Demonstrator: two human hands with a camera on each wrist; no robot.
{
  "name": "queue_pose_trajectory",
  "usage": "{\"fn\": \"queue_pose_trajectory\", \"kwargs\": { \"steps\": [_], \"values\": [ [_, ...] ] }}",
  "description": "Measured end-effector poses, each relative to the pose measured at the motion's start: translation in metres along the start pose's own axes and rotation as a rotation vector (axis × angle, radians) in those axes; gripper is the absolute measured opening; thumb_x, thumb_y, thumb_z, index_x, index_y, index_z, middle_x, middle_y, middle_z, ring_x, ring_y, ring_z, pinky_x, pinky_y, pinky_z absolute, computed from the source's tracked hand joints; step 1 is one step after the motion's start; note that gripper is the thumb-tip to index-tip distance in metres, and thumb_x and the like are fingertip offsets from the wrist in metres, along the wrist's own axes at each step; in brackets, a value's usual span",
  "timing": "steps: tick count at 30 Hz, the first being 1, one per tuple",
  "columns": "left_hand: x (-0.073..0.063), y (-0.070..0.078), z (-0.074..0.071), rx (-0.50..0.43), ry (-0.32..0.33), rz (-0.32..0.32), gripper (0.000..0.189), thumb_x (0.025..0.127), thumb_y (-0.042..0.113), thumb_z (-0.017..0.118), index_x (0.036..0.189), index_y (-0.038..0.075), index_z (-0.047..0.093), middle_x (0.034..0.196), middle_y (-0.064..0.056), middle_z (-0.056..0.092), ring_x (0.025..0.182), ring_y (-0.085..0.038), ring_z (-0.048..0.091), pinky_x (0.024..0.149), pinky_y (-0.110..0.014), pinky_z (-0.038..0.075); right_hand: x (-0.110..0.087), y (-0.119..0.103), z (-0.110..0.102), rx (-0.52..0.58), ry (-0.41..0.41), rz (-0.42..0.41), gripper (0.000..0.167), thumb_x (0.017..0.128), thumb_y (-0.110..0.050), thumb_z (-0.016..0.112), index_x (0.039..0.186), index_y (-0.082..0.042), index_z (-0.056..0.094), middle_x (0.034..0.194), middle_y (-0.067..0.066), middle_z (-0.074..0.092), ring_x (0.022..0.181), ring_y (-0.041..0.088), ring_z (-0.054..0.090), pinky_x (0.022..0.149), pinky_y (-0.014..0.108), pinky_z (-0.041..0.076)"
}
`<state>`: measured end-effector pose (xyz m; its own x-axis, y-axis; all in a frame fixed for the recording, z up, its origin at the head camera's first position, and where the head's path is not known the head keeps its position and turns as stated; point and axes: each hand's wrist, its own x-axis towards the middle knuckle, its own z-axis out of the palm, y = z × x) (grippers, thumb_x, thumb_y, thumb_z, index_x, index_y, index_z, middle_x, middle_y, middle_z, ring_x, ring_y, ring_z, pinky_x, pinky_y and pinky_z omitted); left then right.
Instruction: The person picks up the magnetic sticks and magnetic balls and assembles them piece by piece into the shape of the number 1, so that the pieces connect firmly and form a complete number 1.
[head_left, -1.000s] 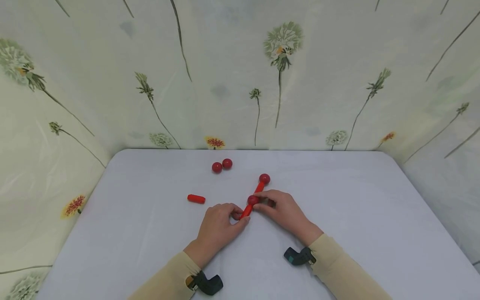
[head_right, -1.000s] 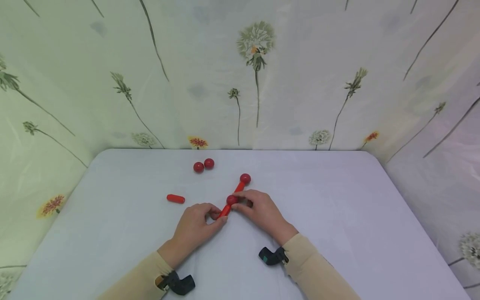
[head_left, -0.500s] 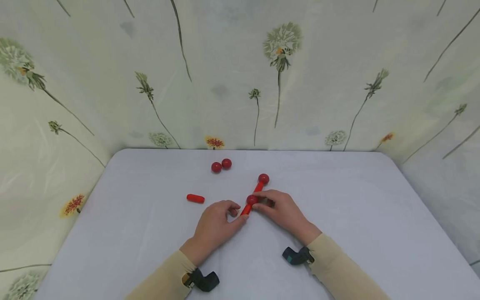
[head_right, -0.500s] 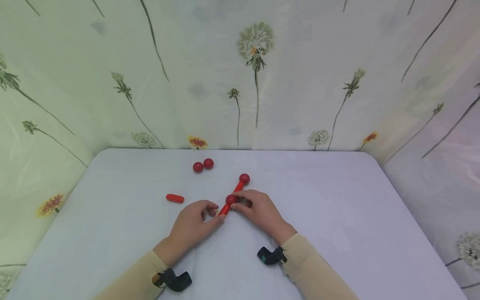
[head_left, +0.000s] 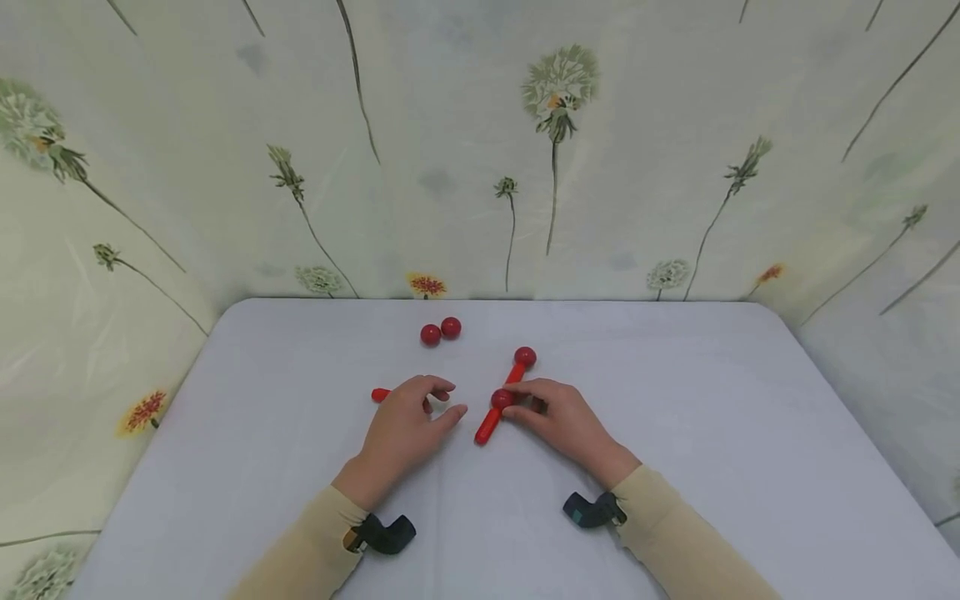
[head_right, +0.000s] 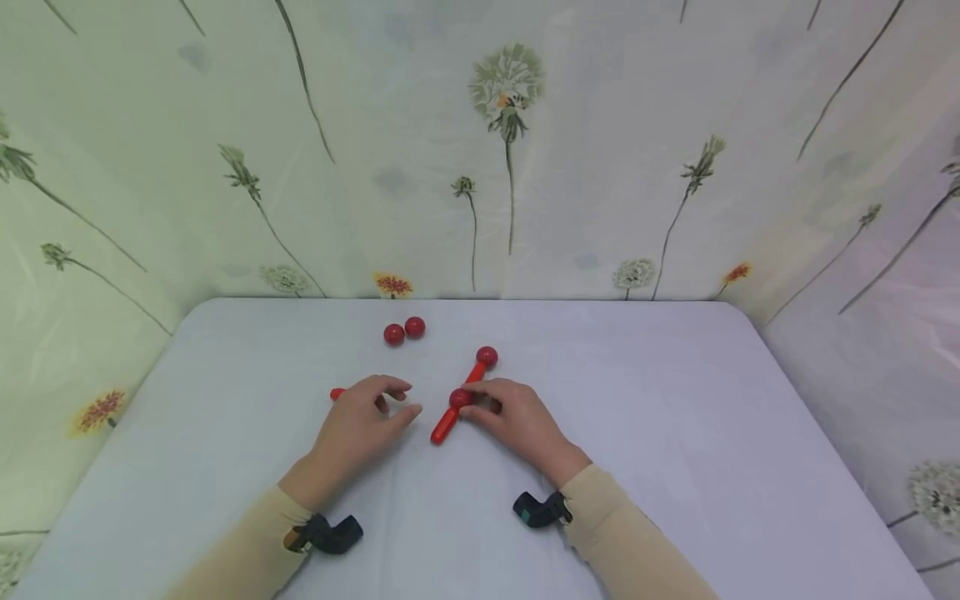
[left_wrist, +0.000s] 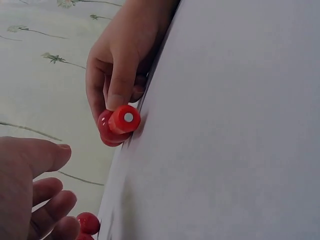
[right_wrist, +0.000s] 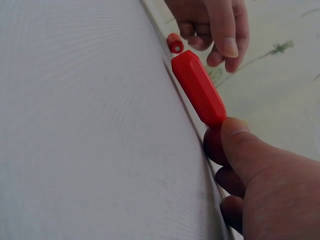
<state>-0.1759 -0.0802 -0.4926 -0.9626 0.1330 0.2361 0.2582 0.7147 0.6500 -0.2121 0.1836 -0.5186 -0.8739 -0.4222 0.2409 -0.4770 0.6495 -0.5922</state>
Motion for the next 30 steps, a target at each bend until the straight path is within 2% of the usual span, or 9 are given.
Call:
{"fn": "queue_pose_trajectory", "kwargs": {
  "steps": [7,17,23,30],
  "values": [
    [0.018,-0.019,-0.013,-0.002,0.016,-0.064,0.035,0.087,0.036,0.074,0.115,0.016,0.069,0.1,0.003,0.065,0.089,-0.015,0.058,0.074,-0.032,0.05,-0.001,0.002,0.002,0.006,0.002,-0.01,0.038,0.085,-0.036,0.078,0.122,-0.027,0.07,0.091,-0.02,0.062,0.076,0.005,0.055,0.068,0.024,0.05],
    [0.058,-0.047,-0.043,0.021,-0.09,-0.174,0.046,0.089,0.038,0.072,0.126,0.013,0.062,0.117,-0.004,0.062,0.107,-0.024,0.056,0.09,-0.042,0.048,-0.002,0.002,0.003,0.007,0.008,-0.012,0.038,0.086,-0.036,0.078,0.122,-0.027,0.07,0.089,-0.02,0.061,0.076,0.005,0.054,0.066,0.024,0.049],
    [0.081,-0.056,-0.044,0.022,-0.166,-0.202,0.048,0.091,0.037,0.07,0.132,0.016,0.058,0.125,-0.005,0.06,0.115,-0.026,0.054,0.095,-0.045,0.047,-0.001,0.0,0.001,0.017,0.001,-0.003,0.039,0.086,-0.037,0.078,0.122,-0.028,0.069,0.089,-0.02,0.061,0.076,0.005,0.054,0.066,0.024,0.049],
    [0.102,-0.053,-0.039,-0.016,-0.229,-0.213,0.056,0.09,0.039,0.07,0.139,0.016,0.053,0.131,-0.005,0.058,0.116,-0.026,0.054,0.097,-0.044,0.045,-0.001,0.0,0.0,0.02,0.006,-0.002,0.039,0.085,-0.037,0.078,0.122,-0.027,0.07,0.09,-0.02,0.061,0.077,0.006,0.055,0.067,0.024,0.05]
  ]
}}
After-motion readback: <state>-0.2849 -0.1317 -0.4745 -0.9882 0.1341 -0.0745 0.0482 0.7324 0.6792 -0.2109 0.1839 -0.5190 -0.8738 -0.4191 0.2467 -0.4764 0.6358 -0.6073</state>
